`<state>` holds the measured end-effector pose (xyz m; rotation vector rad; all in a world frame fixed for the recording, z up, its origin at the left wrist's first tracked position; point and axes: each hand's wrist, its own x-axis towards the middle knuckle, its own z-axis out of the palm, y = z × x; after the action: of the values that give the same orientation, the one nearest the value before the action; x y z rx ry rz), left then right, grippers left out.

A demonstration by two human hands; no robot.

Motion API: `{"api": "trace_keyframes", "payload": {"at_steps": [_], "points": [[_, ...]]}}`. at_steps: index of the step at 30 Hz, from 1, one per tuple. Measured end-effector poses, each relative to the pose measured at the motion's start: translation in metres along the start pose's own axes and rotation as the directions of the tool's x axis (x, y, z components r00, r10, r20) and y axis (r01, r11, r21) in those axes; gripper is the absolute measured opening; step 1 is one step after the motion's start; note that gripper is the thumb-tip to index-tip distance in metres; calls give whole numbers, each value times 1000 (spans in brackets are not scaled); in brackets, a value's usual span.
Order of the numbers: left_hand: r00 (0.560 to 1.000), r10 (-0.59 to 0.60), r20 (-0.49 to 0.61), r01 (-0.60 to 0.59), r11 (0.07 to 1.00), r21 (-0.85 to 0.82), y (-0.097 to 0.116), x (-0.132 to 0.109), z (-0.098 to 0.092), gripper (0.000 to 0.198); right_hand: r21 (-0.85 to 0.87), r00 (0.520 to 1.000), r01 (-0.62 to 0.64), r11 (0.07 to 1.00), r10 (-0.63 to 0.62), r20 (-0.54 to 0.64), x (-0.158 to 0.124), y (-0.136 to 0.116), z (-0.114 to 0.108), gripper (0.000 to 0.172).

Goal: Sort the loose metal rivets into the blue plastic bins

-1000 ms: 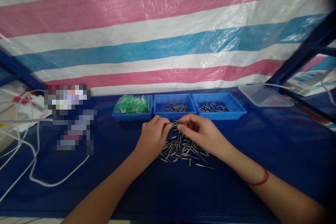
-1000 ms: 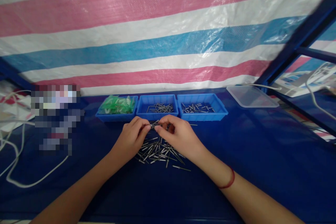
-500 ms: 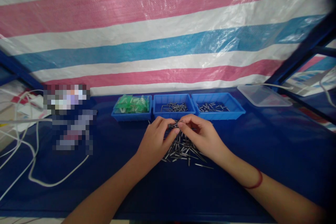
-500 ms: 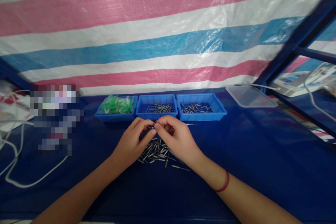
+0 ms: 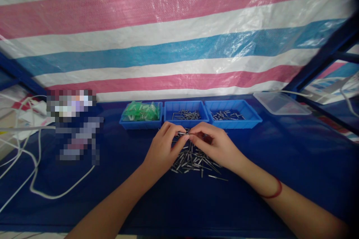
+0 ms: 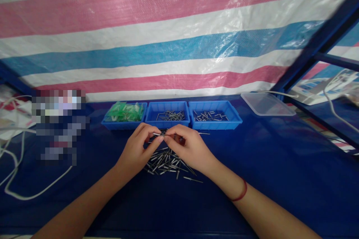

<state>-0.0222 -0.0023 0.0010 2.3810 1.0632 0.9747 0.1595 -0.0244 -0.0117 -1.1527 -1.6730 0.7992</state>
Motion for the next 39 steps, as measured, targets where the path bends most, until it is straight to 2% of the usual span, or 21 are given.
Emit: {"api": "trace_keyframes", "payload": {"at_steps": [3,6,10,15,19,21,24,26,27,29,31,36,39], "points": [[1000,-20,10,19,999,27,-3,0,-1,17,175,990,-138,975,136,22,2,-1,-1,19],[992,-27,122,15,995,101,-7,2,-4,21,435,939,-264,861,332,-88,7,0,-8,22],[938,-12,347,-97,950,295,-12,3,-7,20,678,834,-196,709,484,-265,16,4,-30,21],[891,-45,451,-135,923,359,-13,2,-8,17,771,778,-189,608,571,-260,23,5,-49,28],[884,-49,466,-140,921,363,-13,2,-5,19,748,793,-248,615,573,-208,21,4,-43,27],[886,-54,461,-138,918,371,-13,1,-3,18,684,829,-298,665,536,-161,19,3,-37,25],[900,-56,431,-144,898,416,-14,0,1,15,434,912,-317,843,396,-102,14,2,-28,23],[917,-47,397,-154,875,459,-15,-1,3,14,159,972,-228,960,235,-27,10,1,-21,22],[922,-45,384,-157,864,479,-15,-2,3,13,17,988,-150,988,150,23,8,1,-18,21],[925,-53,376,-157,848,506,-15,-2,2,13,-219,991,15,976,14,132,5,0,-13,17],[919,-62,389,-157,848,506,-14,-2,-1,13,-371,979,118,921,-46,198,2,0,-8,14],[913,-86,400,-128,869,478,-12,-1,-5,13,-543,958,173,822,-11,287,-3,2,0,17],[916,-97,390,-107,876,469,-12,0,-4,13,-619,954,191,762,5,300,-4,3,3,18]]}}
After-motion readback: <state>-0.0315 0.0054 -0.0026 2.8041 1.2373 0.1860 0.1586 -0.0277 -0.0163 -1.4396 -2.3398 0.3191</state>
